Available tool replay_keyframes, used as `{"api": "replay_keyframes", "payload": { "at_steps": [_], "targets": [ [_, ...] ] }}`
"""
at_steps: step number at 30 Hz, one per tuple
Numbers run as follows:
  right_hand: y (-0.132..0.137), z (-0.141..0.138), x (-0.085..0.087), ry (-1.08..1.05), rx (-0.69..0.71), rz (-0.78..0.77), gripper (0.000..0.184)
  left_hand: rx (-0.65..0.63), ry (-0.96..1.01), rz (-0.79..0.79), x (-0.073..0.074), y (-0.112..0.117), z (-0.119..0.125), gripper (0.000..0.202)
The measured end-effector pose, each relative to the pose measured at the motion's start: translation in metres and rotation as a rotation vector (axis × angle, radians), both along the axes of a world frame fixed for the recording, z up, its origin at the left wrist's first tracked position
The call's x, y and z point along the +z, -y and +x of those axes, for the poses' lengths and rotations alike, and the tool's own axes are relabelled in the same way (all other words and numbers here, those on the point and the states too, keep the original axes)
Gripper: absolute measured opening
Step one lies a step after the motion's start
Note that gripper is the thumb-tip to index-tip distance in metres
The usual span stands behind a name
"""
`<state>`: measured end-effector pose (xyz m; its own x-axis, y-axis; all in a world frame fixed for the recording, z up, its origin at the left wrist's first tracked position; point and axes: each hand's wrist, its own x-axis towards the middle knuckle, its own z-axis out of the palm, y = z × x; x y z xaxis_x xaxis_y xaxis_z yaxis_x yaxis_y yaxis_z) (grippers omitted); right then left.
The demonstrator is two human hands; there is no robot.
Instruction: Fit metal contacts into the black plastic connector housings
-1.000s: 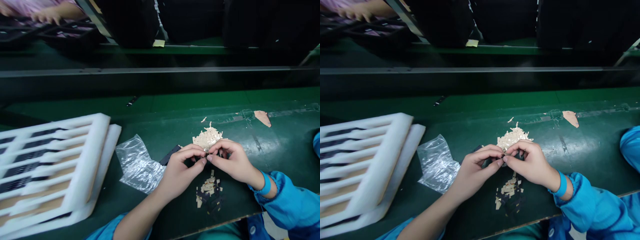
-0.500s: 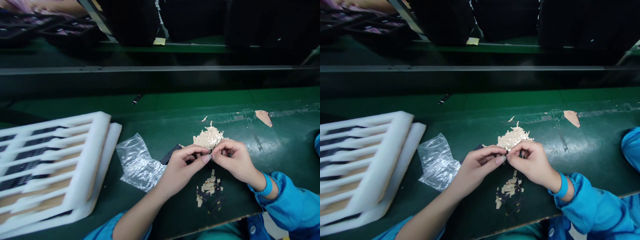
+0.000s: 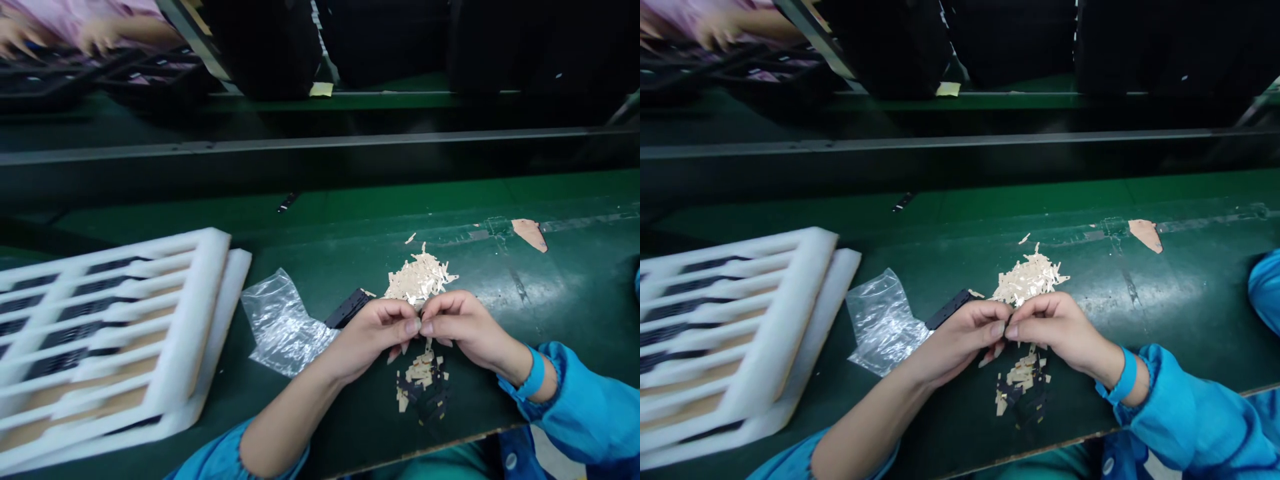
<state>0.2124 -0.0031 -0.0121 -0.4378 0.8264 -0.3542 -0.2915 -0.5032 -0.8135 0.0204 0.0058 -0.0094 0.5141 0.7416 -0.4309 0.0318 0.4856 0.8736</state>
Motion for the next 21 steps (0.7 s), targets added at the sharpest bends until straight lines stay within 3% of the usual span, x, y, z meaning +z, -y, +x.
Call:
{"api": "replay_keyframes", "payload": {
  "at_steps": [4,6,8,11,13,16,21],
  "targets": [
    [-0.002,0.001,0.001,0.053,-0.067,0.021,0.008,0.131,-0.232,0.191,0.015,-0.008,-0.028,0.044],
    [-0.003,0.001,0.001,0.087,-0.106,0.017,0.009,0.246,-0.648,0.484,0.021,-0.013,-0.049,0.036],
    [-0.004,0.001,0.001,0.133,-0.125,0.007,0.011,0.176,-0.886,0.549,0.023,-0.017,-0.067,0.043],
    [-0.003,0.002,0.000,0.174,-0.122,0.010,0.011,0.052,-0.840,0.435,0.014,-0.020,-0.083,0.038],
    [-0.004,0.002,0.000,0.181,-0.120,0.018,0.011,0.059,-0.792,0.398,0.006,-0.019,-0.086,0.038],
    [-0.004,0.000,-0.002,0.189,-0.132,0.024,0.011,0.164,-0.778,0.402,0.001,-0.016,-0.085,0.035],
    [-0.004,-0.002,-0.005,0.201,-0.160,0.033,0.012,0.373,-0.676,0.456,0.012,-0.002,-0.061,0.028]
  ]
}}
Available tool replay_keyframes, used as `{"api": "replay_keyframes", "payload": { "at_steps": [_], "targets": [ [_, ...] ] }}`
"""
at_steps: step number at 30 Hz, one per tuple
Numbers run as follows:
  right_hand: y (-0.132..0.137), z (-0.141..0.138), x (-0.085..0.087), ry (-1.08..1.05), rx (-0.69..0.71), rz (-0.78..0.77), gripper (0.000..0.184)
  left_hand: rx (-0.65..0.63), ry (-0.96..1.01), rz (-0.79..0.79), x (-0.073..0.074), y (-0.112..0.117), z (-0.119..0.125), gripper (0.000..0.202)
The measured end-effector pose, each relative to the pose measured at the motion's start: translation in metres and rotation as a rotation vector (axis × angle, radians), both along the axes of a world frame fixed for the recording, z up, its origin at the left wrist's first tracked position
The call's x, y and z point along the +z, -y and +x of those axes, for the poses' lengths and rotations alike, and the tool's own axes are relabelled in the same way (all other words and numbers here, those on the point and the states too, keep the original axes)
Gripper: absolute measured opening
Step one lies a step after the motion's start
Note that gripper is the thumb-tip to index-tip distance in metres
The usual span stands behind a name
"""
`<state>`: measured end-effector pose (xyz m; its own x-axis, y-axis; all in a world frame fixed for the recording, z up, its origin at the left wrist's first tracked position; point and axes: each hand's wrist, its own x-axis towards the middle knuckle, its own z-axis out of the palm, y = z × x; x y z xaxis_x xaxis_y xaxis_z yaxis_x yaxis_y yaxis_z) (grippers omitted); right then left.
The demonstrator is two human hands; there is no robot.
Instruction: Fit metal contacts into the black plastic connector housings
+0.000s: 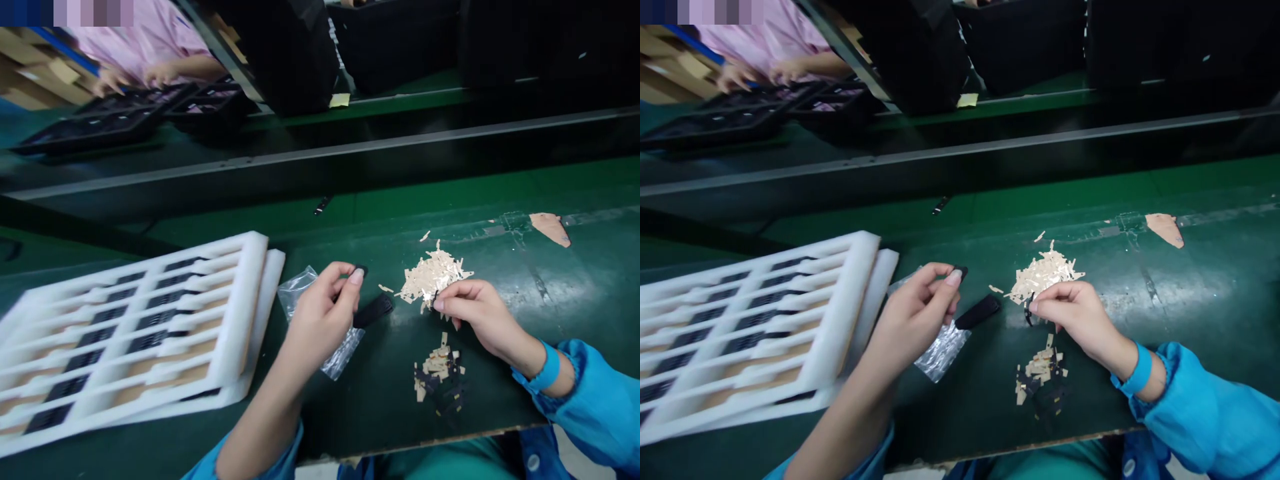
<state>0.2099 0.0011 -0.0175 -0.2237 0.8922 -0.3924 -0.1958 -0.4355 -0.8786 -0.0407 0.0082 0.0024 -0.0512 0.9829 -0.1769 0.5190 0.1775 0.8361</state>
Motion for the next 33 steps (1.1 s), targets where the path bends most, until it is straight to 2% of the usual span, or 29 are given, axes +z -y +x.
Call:
{"api": "replay_keyframes", "payload": {
  "at_steps": [1,5,9,14,24,33],
  "targets": [
    [0.000,0.000,0.000,0.003,-0.007,0.003,0.012,-0.018,0.094,-0.009,0.002,0.005,0.009,0.027],
    [0.002,0.000,0.002,0.039,-0.031,0.038,0.011,-0.247,0.496,-0.243,0.000,0.022,0.045,0.032],
    [0.002,-0.001,0.006,0.067,-0.069,0.081,0.009,-0.279,0.700,-0.251,-0.010,0.031,0.062,0.043],
    [0.002,-0.003,0.009,0.088,-0.129,0.088,0.007,-0.212,0.707,-0.240,-0.011,0.036,0.064,0.047],
    [0.007,-0.003,0.004,0.147,-0.122,0.075,0.007,-0.268,0.615,-0.195,-0.020,0.048,0.063,0.057],
    [0.007,-0.003,0.005,0.156,-0.117,0.070,0.009,-0.265,0.594,-0.153,-0.017,0.048,0.066,0.057]
  ]
}}
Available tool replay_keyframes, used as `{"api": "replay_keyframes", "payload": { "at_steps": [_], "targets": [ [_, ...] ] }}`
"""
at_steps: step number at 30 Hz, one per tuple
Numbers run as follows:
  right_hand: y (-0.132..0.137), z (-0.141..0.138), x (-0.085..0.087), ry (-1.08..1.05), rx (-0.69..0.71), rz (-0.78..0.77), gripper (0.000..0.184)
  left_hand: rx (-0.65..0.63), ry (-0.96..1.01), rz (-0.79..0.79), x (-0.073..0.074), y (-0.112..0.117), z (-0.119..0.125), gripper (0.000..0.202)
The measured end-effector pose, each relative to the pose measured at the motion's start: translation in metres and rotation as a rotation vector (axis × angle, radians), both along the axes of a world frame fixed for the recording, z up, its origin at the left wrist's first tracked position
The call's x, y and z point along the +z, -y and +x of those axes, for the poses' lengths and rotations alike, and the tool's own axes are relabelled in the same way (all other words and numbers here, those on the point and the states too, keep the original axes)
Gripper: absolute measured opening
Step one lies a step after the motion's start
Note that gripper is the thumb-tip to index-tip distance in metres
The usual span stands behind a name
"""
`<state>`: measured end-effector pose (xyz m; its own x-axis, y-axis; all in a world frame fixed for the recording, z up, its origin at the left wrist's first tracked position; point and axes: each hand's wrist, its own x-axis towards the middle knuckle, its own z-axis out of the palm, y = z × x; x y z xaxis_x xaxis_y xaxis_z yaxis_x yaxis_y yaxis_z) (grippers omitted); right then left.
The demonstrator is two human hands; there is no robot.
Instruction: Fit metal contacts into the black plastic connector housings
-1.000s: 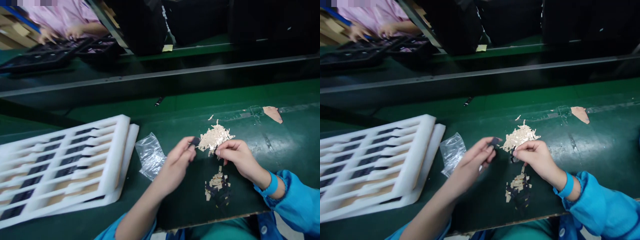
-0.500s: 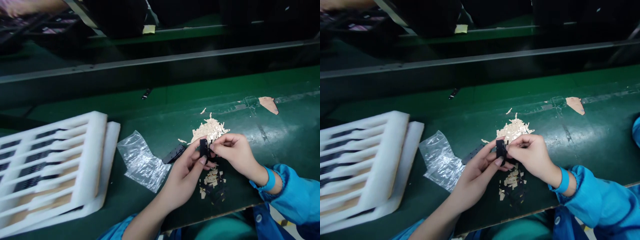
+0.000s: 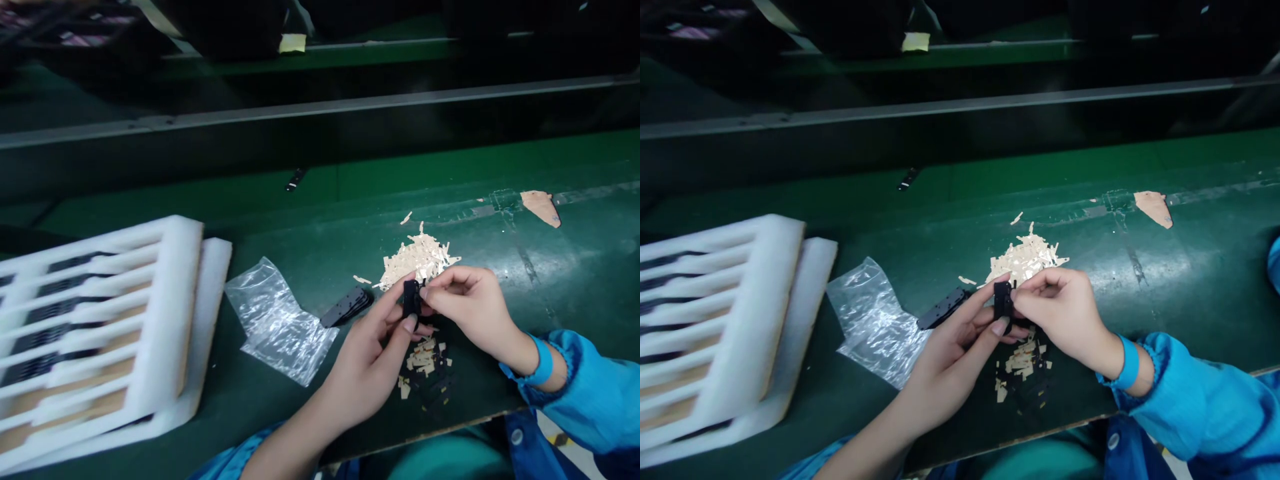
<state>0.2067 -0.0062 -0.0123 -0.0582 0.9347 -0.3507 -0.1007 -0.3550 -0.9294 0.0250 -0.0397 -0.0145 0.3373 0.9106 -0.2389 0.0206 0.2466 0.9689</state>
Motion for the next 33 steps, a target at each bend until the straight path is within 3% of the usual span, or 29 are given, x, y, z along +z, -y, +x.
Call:
{"api": "replay_keyframes", "payload": {
  "at_steps": [24,33],
  "targets": [
    [-0.001,-0.002,0.006,-0.004,0.004,-0.018,0.008,0.014,0.030,-0.038,0.003,0.001,-0.002,0.056],
    [-0.005,0.003,0.009,-0.128,0.120,-0.087,0.011,0.000,0.059,-0.019,0.008,0.000,-0.003,0.052]
  ]
}}
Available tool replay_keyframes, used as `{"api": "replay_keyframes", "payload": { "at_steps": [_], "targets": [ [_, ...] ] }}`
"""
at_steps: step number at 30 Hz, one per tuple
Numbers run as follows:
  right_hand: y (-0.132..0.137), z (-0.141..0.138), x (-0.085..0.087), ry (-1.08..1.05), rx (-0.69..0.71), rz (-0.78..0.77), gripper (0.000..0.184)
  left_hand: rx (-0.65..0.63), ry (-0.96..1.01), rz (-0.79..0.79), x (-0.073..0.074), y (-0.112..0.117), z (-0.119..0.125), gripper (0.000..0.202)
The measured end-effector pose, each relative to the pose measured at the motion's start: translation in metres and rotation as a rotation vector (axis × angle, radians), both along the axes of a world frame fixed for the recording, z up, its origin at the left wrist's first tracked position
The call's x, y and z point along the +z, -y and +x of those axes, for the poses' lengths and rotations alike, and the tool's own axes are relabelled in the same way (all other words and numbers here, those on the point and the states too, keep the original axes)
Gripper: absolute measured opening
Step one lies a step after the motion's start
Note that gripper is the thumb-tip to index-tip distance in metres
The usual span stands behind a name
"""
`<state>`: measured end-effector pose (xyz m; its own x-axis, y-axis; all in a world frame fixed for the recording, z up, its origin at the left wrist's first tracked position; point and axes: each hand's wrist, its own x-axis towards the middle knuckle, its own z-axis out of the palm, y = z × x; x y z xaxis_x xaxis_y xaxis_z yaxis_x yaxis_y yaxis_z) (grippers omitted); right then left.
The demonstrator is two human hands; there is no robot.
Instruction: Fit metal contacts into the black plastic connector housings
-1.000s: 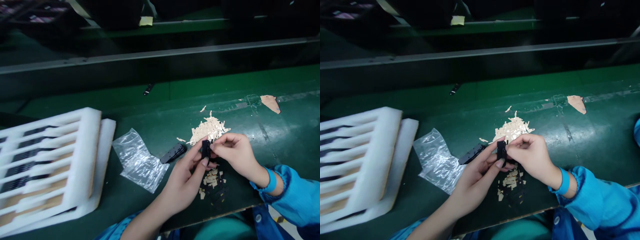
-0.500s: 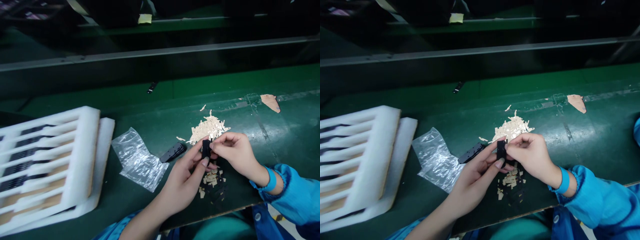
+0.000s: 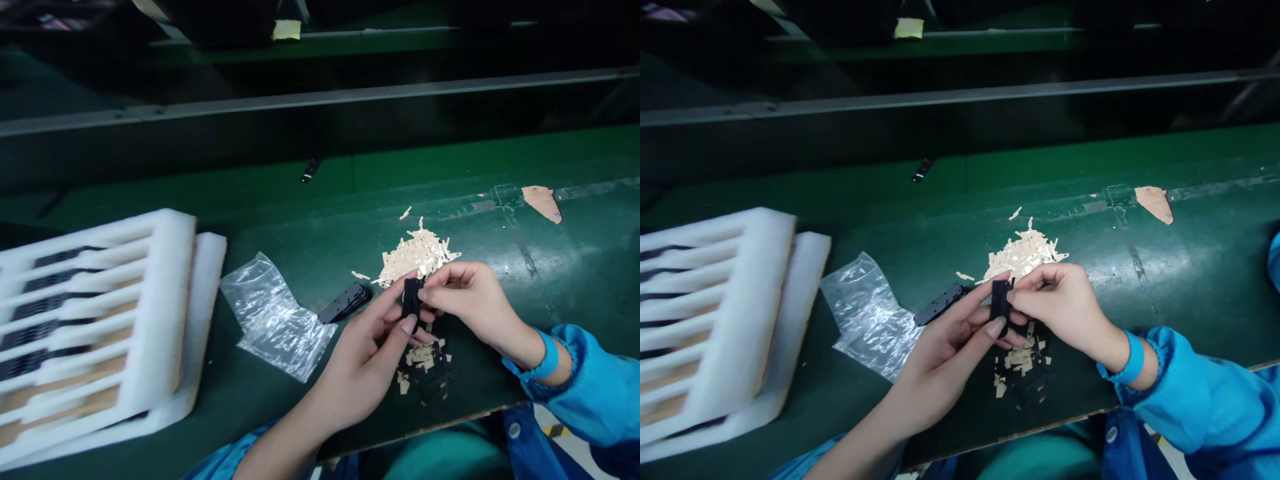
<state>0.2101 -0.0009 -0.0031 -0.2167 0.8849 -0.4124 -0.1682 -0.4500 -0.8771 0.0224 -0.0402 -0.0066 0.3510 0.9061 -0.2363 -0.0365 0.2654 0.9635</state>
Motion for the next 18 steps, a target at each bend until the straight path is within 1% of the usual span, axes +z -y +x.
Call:
{"api": "replay_keyframes", "payload": {
  "at_steps": [3,8,11,14,18],
  "targets": [
    [-0.0026,0.0012,0.0015,-0.016,0.027,-0.046,0.012,-0.007,0.015,0.008,0.0007,-0.0001,-0.0013,0.051],
    [-0.0055,0.0015,0.0030,-0.015,0.028,-0.174,0.017,-0.012,0.019,0.035,-0.0006,0.0010,-0.0003,0.052],
    [-0.0065,0.0019,0.0039,-0.019,0.033,-0.215,0.020,-0.005,0.028,0.032,0.0006,0.0006,0.0007,0.051],
    [-0.0061,0.0016,0.0043,-0.023,0.027,-0.202,0.019,-0.001,0.021,0.032,0.0023,0.0001,0.0008,0.050],
    [-0.0038,0.0003,0.0039,-0.023,0.020,-0.126,0.014,-0.001,-0.021,0.066,0.0015,0.0002,0.0007,0.051]
  ]
}}
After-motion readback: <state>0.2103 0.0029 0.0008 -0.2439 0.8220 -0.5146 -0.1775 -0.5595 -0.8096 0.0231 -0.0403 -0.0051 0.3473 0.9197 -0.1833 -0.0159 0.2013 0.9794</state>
